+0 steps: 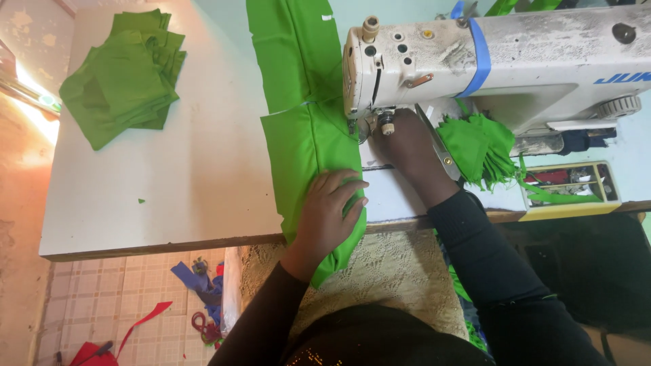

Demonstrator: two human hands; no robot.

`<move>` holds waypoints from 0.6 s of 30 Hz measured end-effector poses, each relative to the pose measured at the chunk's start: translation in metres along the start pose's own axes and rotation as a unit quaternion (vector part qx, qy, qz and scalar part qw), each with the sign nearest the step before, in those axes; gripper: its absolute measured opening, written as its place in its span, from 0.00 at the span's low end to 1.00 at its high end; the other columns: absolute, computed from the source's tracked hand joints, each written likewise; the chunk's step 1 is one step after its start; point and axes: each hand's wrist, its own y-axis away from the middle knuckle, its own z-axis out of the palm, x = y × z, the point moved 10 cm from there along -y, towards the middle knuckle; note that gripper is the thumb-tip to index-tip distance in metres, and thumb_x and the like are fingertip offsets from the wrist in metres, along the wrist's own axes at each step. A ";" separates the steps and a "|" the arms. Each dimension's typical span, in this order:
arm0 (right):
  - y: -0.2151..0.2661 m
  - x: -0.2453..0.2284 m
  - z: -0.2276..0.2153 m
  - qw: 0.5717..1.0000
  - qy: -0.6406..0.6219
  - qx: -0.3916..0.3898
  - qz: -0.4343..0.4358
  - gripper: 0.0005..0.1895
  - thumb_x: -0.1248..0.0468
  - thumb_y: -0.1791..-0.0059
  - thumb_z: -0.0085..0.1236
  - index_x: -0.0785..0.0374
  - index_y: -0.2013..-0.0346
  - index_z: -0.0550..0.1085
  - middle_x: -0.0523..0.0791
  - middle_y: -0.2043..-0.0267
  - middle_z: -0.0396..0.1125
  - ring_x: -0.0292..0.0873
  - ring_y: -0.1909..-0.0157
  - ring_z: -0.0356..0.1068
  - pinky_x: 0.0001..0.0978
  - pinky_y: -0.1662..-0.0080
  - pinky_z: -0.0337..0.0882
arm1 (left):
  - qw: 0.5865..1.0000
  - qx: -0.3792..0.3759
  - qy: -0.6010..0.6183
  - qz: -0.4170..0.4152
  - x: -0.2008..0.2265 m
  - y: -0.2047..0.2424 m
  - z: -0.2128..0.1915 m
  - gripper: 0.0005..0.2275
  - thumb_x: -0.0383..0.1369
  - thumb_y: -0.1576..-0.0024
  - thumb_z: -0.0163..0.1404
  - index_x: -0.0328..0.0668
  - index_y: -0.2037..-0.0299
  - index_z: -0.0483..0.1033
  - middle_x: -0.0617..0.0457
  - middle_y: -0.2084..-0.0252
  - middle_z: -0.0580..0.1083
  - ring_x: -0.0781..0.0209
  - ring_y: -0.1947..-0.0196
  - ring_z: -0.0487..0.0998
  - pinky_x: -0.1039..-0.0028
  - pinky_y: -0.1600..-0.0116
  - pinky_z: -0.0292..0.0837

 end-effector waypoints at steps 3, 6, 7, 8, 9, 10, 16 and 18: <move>0.025 -0.002 -0.006 0.998 -0.052 -0.026 0.016 0.20 0.55 0.46 0.51 0.70 0.58 0.81 0.62 0.53 0.75 0.63 0.47 0.75 0.52 0.48 0.75 | 0.986 0.022 0.142 -0.078 0.002 -0.009 -0.011 0.08 0.36 0.38 0.54 0.59 0.50 0.81 0.58 0.49 0.76 0.54 0.45 0.79 0.57 0.35 0.67; 0.061 -0.008 -0.041 0.901 -0.428 0.068 0.019 0.09 0.62 0.50 0.65 0.66 0.65 0.79 0.56 0.70 0.69 0.53 0.61 0.72 0.46 0.58 0.71 | 0.852 0.030 0.416 -0.317 -0.017 -0.007 -0.004 0.08 0.32 0.37 0.53 0.52 0.51 0.83 0.51 0.62 0.81 0.67 0.62 0.80 0.74 0.52 0.78; 0.078 -0.016 -0.046 0.826 -0.558 0.066 0.051 0.06 0.65 0.49 0.63 0.65 0.62 0.78 0.49 0.70 0.66 0.44 0.61 0.68 0.36 0.56 0.71 | 0.781 0.019 0.520 -0.346 -0.016 0.000 0.011 0.12 0.35 0.36 0.50 0.45 0.46 0.79 0.48 0.56 0.80 0.63 0.58 0.81 0.70 0.50 0.79; 0.095 -0.025 -0.049 0.732 -0.674 0.062 0.084 0.03 0.68 0.48 0.61 0.64 0.60 0.78 0.41 0.70 0.64 0.35 0.60 0.65 0.27 0.54 0.71 | 0.696 0.010 0.616 -0.369 -0.012 0.006 0.027 0.17 0.39 0.35 0.48 0.39 0.40 0.75 0.44 0.49 0.79 0.59 0.54 0.83 0.67 0.49 0.80; 0.107 -0.034 -0.044 0.731 -0.674 0.059 0.088 0.03 0.68 0.48 0.61 0.64 0.60 0.78 0.41 0.70 0.64 0.35 0.60 0.65 0.27 0.54 0.71 | 0.694 0.009 0.616 -0.373 -0.011 0.012 0.034 0.17 0.39 0.35 0.48 0.39 0.40 0.75 0.44 0.49 0.79 0.59 0.54 0.83 0.67 0.49 0.80; 0.119 -0.038 -0.043 0.696 -0.707 0.080 0.090 0.03 0.69 0.48 0.59 0.65 0.60 0.77 0.42 0.69 0.65 0.36 0.59 0.66 0.29 0.53 0.70 | 0.657 0.019 0.652 -0.377 -0.008 0.018 0.043 0.16 0.37 0.35 0.50 0.37 0.41 0.75 0.44 0.50 0.79 0.58 0.55 0.84 0.67 0.49 0.82; 0.140 -0.038 -0.022 0.613 -0.770 0.158 0.078 0.04 0.71 0.47 0.58 0.67 0.57 0.74 0.43 0.68 0.64 0.36 0.58 0.66 0.29 0.52 0.67 | 0.581 0.043 0.715 -0.386 -0.014 0.029 0.069 0.10 0.34 0.35 0.52 0.35 0.50 0.77 0.43 0.59 0.81 0.58 0.63 0.85 0.72 0.56 0.85; 0.142 -0.037 -0.021 0.604 -0.775 0.169 0.081 0.04 0.71 0.47 0.58 0.67 0.58 0.74 0.43 0.67 0.63 0.36 0.58 0.65 0.29 0.52 0.66 | 0.567 0.050 0.719 -0.399 -0.010 0.030 0.061 0.11 0.36 0.35 0.52 0.34 0.52 0.78 0.44 0.60 0.81 0.60 0.64 0.85 0.75 0.58 0.85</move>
